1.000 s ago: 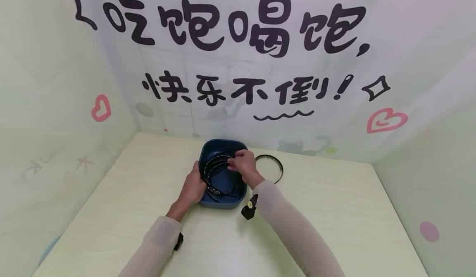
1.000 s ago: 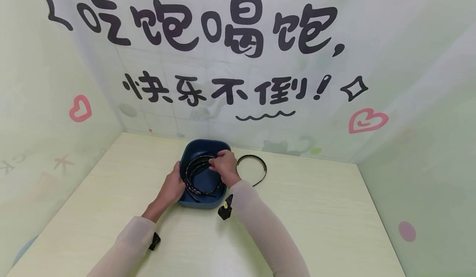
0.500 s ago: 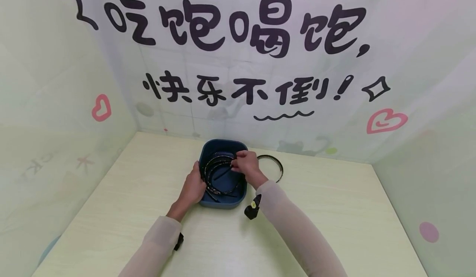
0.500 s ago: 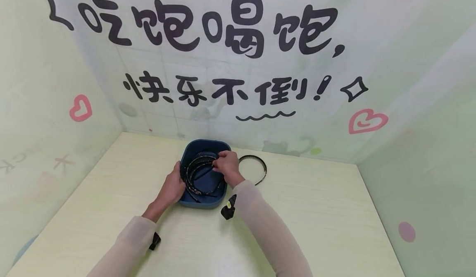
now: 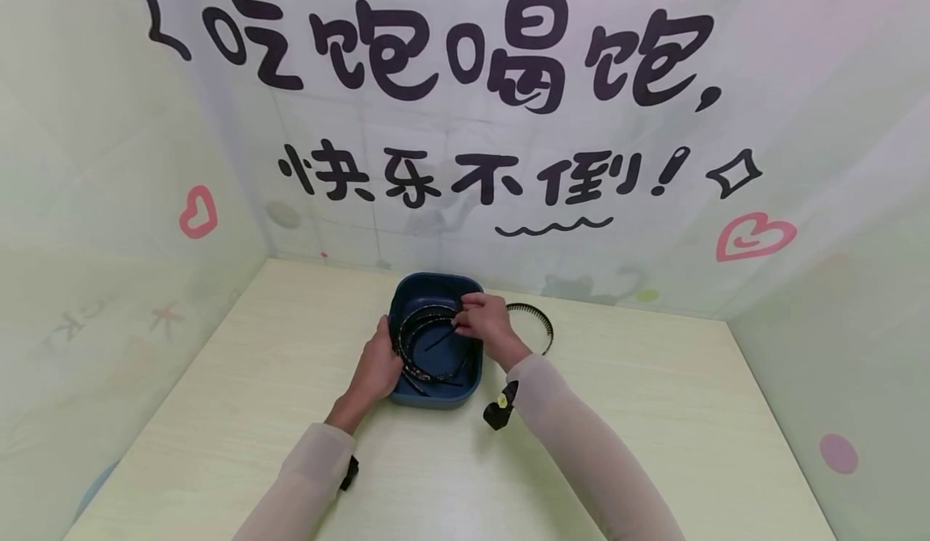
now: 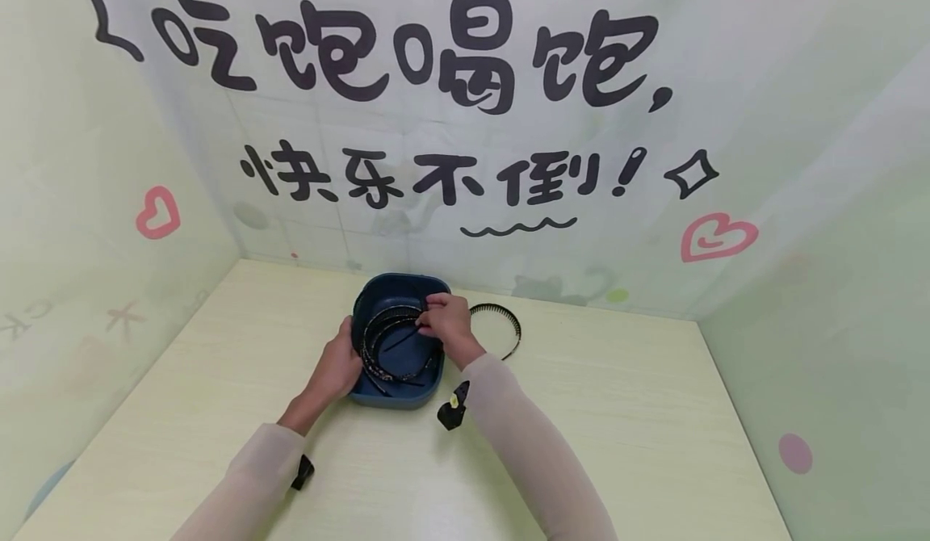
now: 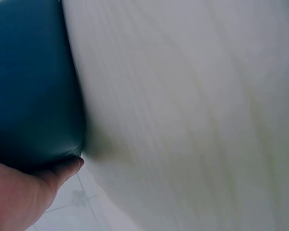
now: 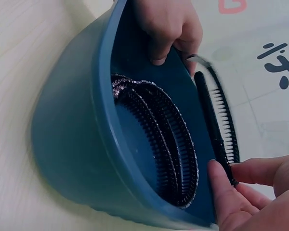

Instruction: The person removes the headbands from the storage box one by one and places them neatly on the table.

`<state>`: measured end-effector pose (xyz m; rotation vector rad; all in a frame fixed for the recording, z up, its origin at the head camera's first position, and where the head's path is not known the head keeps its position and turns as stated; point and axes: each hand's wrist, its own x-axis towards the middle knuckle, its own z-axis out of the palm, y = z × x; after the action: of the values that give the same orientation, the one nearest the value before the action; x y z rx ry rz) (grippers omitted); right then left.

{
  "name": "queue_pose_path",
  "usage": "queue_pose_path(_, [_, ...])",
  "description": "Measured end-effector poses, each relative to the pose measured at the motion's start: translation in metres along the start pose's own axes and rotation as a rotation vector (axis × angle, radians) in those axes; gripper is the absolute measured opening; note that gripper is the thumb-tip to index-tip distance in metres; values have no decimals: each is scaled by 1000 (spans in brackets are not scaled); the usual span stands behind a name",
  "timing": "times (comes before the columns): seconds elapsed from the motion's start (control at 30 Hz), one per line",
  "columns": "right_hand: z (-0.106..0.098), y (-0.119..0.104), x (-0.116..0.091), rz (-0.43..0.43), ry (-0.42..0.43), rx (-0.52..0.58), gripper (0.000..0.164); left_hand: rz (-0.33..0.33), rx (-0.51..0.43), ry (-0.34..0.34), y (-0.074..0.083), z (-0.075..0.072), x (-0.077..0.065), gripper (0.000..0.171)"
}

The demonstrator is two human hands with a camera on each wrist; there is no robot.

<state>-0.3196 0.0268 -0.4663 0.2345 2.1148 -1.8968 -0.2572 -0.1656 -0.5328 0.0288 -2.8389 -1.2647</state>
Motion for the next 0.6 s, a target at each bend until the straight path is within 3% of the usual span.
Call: queue_pose_path(0.6, [-43, -2, 0, -14, -2, 19, 44, -10, -1, -4, -1, 2, 1, 70])
